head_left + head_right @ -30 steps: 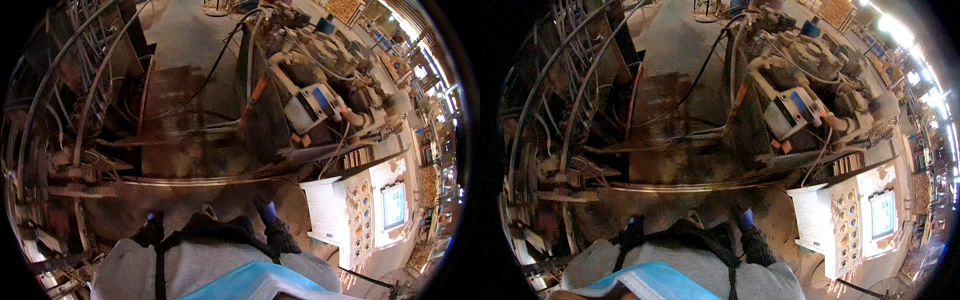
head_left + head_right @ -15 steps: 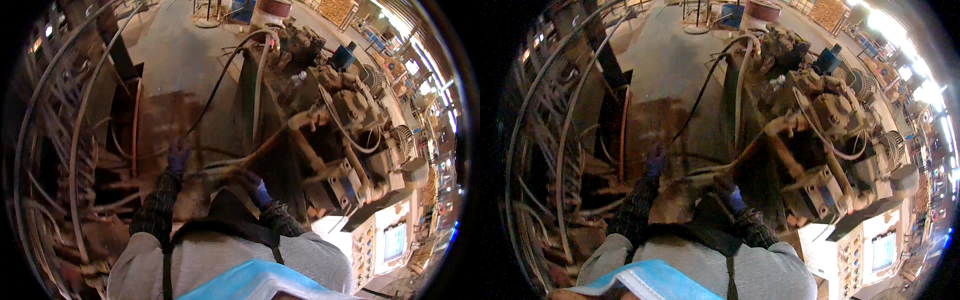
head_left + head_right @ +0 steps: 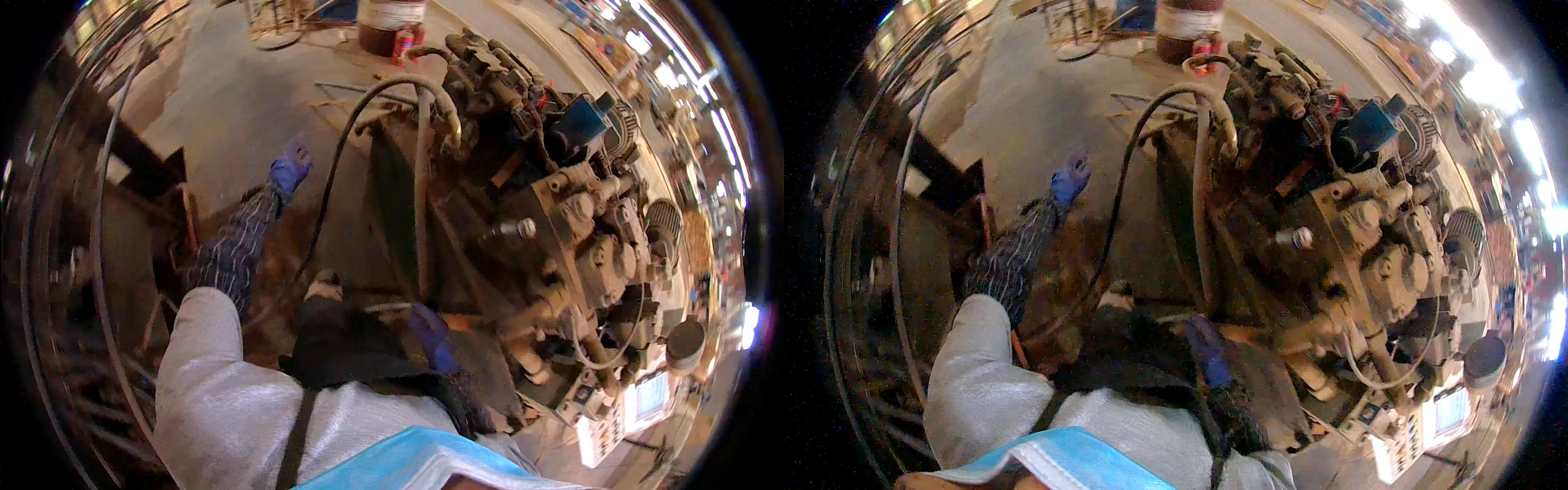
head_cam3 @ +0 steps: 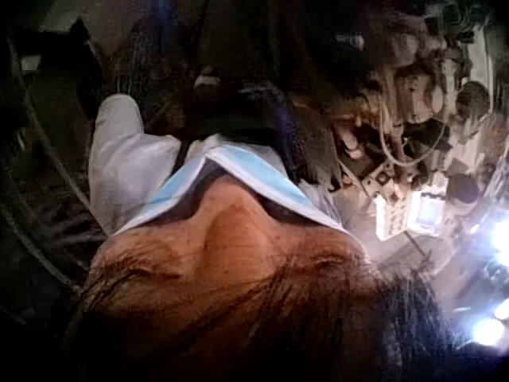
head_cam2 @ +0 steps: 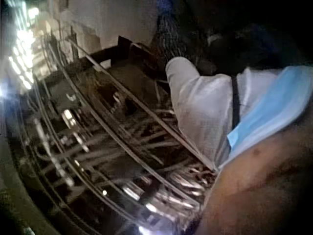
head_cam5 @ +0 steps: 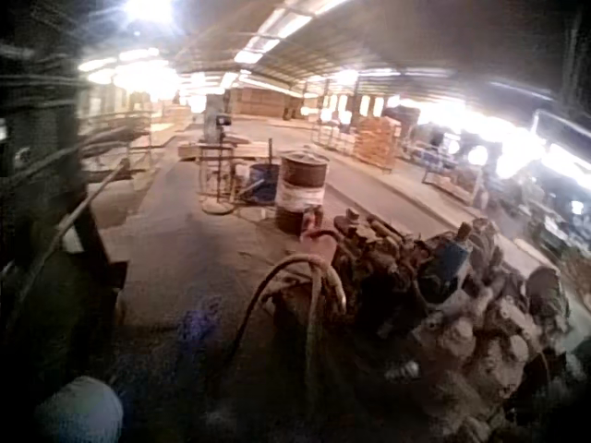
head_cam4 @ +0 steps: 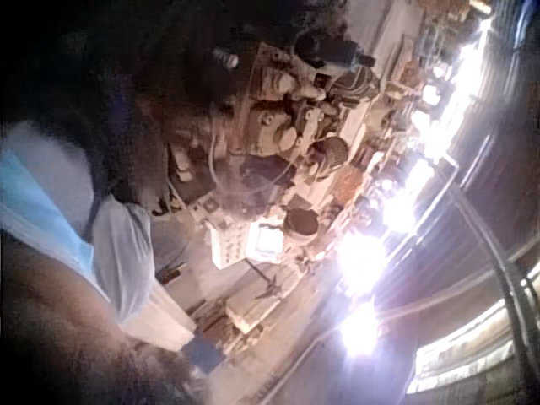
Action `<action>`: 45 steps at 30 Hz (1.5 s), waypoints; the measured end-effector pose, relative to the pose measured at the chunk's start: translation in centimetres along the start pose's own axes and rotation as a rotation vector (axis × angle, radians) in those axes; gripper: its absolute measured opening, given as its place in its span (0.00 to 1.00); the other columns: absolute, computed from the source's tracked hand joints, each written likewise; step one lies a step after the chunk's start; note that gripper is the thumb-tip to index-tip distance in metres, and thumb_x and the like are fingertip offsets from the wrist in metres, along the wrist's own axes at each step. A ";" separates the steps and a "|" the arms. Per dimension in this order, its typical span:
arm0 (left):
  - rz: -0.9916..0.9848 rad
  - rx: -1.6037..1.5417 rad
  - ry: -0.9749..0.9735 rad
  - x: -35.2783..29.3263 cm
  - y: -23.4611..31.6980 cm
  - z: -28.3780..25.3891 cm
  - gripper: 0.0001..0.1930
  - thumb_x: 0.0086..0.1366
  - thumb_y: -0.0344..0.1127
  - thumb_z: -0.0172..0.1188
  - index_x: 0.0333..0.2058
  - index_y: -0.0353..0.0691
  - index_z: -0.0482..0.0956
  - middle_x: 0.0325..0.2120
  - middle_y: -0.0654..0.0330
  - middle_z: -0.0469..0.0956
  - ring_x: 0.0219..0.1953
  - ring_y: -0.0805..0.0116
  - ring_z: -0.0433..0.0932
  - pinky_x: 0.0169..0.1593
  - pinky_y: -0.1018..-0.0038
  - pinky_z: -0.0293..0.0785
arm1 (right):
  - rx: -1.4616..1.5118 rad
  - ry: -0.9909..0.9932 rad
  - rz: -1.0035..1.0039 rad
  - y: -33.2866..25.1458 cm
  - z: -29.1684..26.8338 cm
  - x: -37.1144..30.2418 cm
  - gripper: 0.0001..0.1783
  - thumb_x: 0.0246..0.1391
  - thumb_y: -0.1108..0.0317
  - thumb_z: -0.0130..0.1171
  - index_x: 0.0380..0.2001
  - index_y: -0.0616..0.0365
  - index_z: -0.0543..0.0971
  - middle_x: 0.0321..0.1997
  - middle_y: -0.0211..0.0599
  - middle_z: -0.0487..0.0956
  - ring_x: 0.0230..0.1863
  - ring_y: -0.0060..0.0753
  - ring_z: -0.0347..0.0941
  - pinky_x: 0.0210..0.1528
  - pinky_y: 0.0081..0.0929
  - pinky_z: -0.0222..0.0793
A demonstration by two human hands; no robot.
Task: The person moves a large wooden panel and places it on a rack. They then pick up a long, thin wooden strip and walk through the workshop, placing it on a pile of scrap wood. The person picks up a small block of wood, rubs it against the strip, and then places the strip on a workbench. Finally, they pick up a curved wooden piece and place it on a rack.
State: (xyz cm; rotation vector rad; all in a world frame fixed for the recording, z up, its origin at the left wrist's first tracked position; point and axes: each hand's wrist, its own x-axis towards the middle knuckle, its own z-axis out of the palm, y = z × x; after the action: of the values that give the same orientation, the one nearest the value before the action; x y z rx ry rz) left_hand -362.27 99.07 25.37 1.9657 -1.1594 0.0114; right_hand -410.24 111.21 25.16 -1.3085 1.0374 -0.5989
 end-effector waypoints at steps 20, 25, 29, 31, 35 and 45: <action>0.478 0.361 -0.886 29.8 -1.7 22.2 0.20 0.57 0.43 0.54 0.50 0.50 0.71 0.42 0.53 0.76 0.43 0.55 0.76 0.45 0.61 0.71 | -0.141 0.545 0.456 -3.7 11.4 2.3 0.18 0.54 0.65 0.53 0.46 0.65 0.73 0.44 0.41 0.76 0.45 0.31 0.71 0.48 0.27 0.66; 0.176 0.397 -0.341 39.2 -9.8 17.7 0.15 0.60 0.40 0.51 0.44 0.44 0.74 0.33 0.49 0.76 0.34 0.54 0.76 0.37 0.61 0.69 | -0.285 0.450 0.354 -7.8 11.3 5.0 0.17 0.52 0.66 0.56 0.44 0.64 0.74 0.44 0.38 0.76 0.45 0.28 0.70 0.49 0.26 0.66; 0.190 0.133 -0.246 38.1 -1.4 12.5 0.20 0.63 0.41 0.47 0.52 0.39 0.66 0.45 0.50 0.70 0.46 0.58 0.71 0.52 0.66 0.59 | -0.476 0.656 0.197 -2.5 12.9 0.0 0.15 0.53 0.68 0.54 0.43 0.64 0.74 0.44 0.41 0.76 0.45 0.32 0.71 0.48 0.27 0.67; 0.030 -0.038 -0.293 34.6 3.4 3.8 0.23 0.65 0.41 0.46 0.56 0.36 0.62 0.51 0.51 0.67 0.51 0.59 0.68 0.59 0.68 0.54 | -0.454 0.707 0.105 -3.3 12.0 -1.0 0.14 0.54 0.70 0.53 0.43 0.63 0.74 0.43 0.42 0.76 0.44 0.35 0.72 0.47 0.28 0.68; -0.399 -1.026 -1.287 22.3 13.4 -0.1 0.22 0.64 0.38 0.47 0.54 0.33 0.63 0.41 0.60 0.69 0.39 0.69 0.70 0.41 0.76 0.62 | 0.082 0.729 0.295 -2.5 10.0 -6.0 0.18 0.53 0.64 0.56 0.46 0.61 0.74 0.47 0.41 0.75 0.45 0.31 0.72 0.47 0.28 0.68; 0.502 -0.890 -1.666 -26.2 48.9 -11.5 0.12 0.60 0.34 0.55 0.39 0.35 0.74 0.19 0.67 0.69 0.10 0.82 0.63 0.12 0.85 0.57 | 0.241 1.246 0.324 7.4 3.9 -31.6 0.22 0.53 0.60 0.57 0.48 0.62 0.72 0.47 0.40 0.76 0.49 0.27 0.70 0.52 0.26 0.65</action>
State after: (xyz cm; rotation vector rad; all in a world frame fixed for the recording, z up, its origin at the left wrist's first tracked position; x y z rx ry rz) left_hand -408.50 114.42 54.31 0.5188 -2.0140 -1.7775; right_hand -422.46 141.46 26.45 -0.4235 2.0349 -1.2854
